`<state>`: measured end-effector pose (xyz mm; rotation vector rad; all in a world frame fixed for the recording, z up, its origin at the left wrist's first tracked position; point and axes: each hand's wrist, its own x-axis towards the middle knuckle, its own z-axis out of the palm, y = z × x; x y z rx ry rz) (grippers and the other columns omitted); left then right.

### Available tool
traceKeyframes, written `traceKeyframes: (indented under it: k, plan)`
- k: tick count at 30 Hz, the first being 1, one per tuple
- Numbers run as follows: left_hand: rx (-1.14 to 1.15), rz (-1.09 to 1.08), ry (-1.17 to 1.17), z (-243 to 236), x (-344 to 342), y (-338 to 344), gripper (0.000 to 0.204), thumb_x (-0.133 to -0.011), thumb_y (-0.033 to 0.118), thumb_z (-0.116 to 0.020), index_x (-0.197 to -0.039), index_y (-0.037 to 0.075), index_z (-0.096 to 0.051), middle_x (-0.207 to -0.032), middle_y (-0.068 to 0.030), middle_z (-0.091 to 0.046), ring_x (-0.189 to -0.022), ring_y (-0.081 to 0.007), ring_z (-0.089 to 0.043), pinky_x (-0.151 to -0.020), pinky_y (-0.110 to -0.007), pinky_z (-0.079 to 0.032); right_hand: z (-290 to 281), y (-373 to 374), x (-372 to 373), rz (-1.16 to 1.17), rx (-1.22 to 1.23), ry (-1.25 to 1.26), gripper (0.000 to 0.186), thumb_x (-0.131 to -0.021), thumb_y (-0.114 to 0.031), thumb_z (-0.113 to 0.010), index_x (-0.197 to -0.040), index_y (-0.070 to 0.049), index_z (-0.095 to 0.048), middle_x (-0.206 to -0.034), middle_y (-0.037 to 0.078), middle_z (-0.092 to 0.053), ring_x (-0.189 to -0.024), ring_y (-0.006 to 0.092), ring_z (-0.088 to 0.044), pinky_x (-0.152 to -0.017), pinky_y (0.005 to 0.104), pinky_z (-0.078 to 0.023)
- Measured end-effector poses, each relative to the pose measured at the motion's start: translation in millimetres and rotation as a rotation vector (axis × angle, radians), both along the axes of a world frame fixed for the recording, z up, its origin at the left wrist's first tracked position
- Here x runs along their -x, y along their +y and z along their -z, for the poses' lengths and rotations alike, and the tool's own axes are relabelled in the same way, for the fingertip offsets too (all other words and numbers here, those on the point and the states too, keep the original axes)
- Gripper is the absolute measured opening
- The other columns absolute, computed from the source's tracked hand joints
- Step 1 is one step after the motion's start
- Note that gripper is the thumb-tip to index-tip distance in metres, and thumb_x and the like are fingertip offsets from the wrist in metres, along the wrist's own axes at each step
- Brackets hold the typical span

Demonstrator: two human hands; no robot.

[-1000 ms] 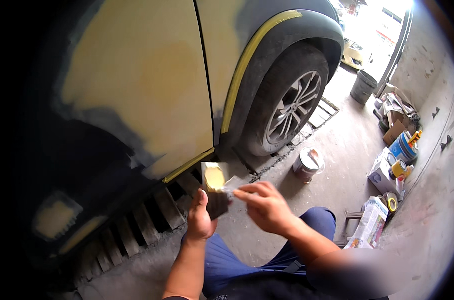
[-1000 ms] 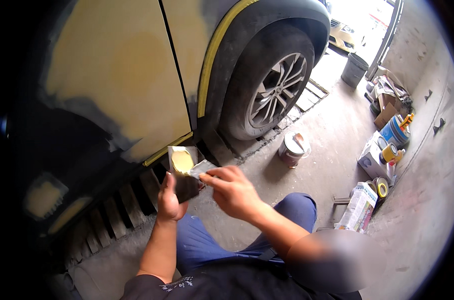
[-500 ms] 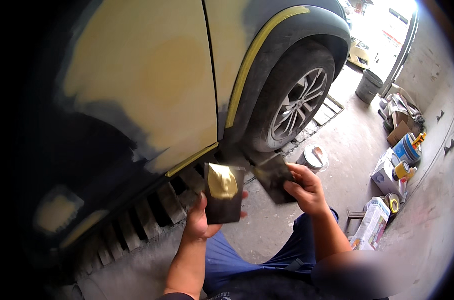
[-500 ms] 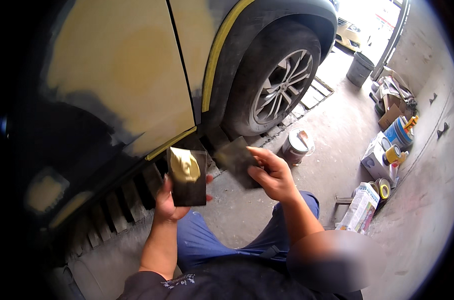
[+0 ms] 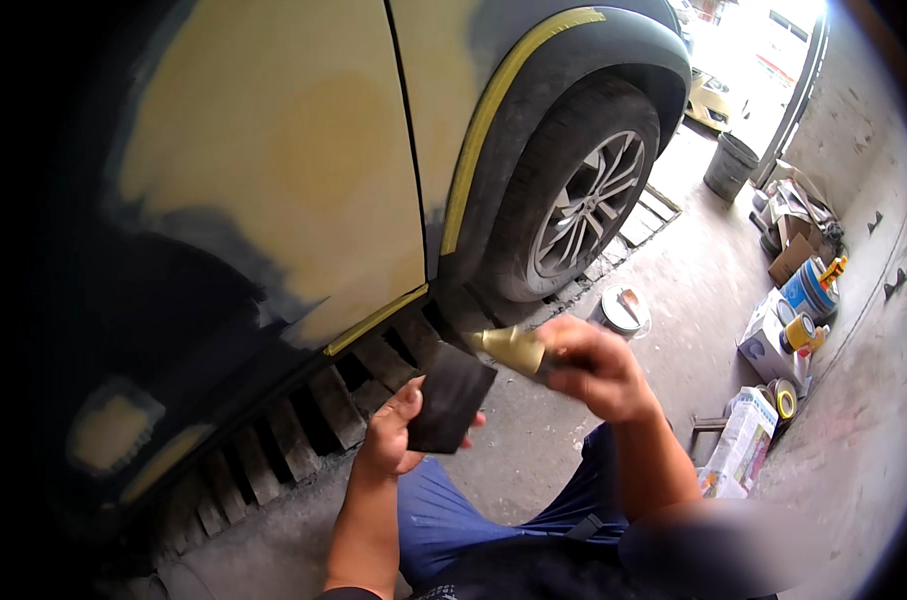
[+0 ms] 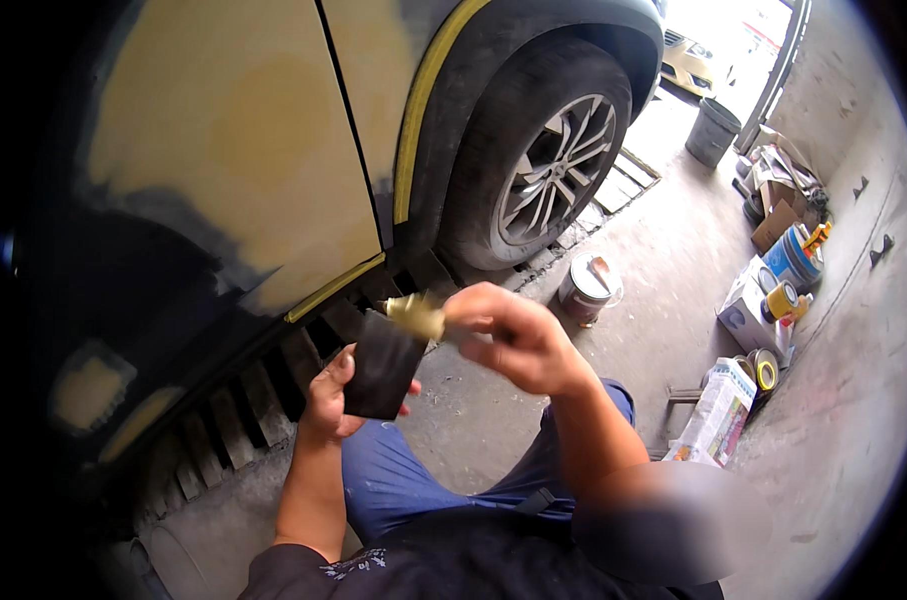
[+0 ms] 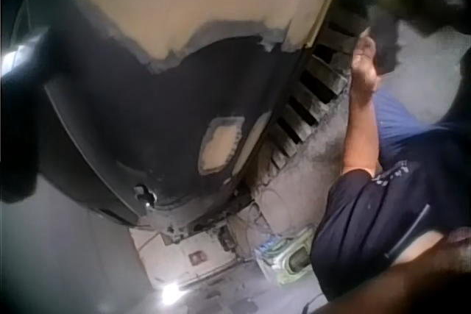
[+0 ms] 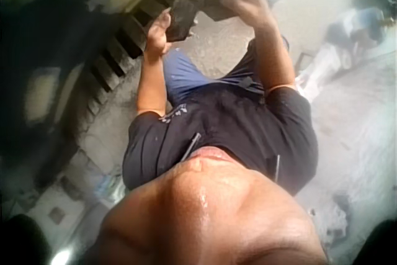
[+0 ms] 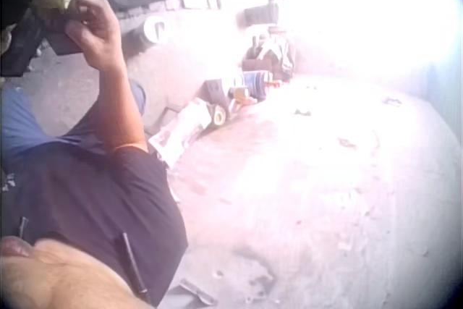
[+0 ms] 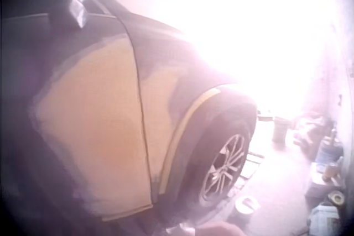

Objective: The person applies body filler to a car's side panel using a putty knife and a smaller scraper, smoothing the surface. They repeatedly scoop filler from a can and spread it over the taped-off area.

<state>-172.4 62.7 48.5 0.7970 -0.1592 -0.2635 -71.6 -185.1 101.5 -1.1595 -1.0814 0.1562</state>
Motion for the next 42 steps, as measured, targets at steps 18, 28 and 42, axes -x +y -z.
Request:
traceKeyframes:
  k: [18,28,42]
  plan:
    - [0.444,-0.285,0.094,25,-3,-23,0.042,-0.096,0.004,-0.045,-0.138,0.008,-0.045,-0.134,-0.0132,-0.053,-0.121,-0.0302,-0.053,-0.105,-0.044,-0.041,72,3,34,-0.255,0.286,0.703,0.040,-0.090,-0.003,-0.063,-0.127,0.000,-0.049,-0.110,0.010,-0.065,-0.099,0.0143,-0.061,-0.087,0.0296,-0.049]
    - [0.189,-0.321,-0.072,9,-3,-24,0.045,-0.094,0.014,-0.054,-0.138,0.011,-0.045,-0.136,-0.0136,-0.051,-0.124,-0.0319,-0.051,-0.106,-0.048,-0.040,71,-13,19,0.060,-0.014,0.764,0.041,-0.087,-0.003,-0.065,-0.125,0.002,-0.050,-0.098,0.009,-0.066,-0.086,0.0107,-0.063,-0.075,0.0258,-0.050]
    - [-0.412,-0.064,-0.206,18,-10,2,0.052,-0.096,0.036,-0.050,-0.131,-0.002,-0.047,-0.124,-0.0202,-0.057,-0.098,-0.0332,-0.063,-0.077,-0.040,-0.056,-3,2,-1,0.133,0.167,0.270,0.036,-0.086,0.003,-0.064,-0.122,-0.001,-0.059,-0.107,0.005,-0.064,-0.100,0.0136,-0.061,-0.087,0.0311,-0.049]
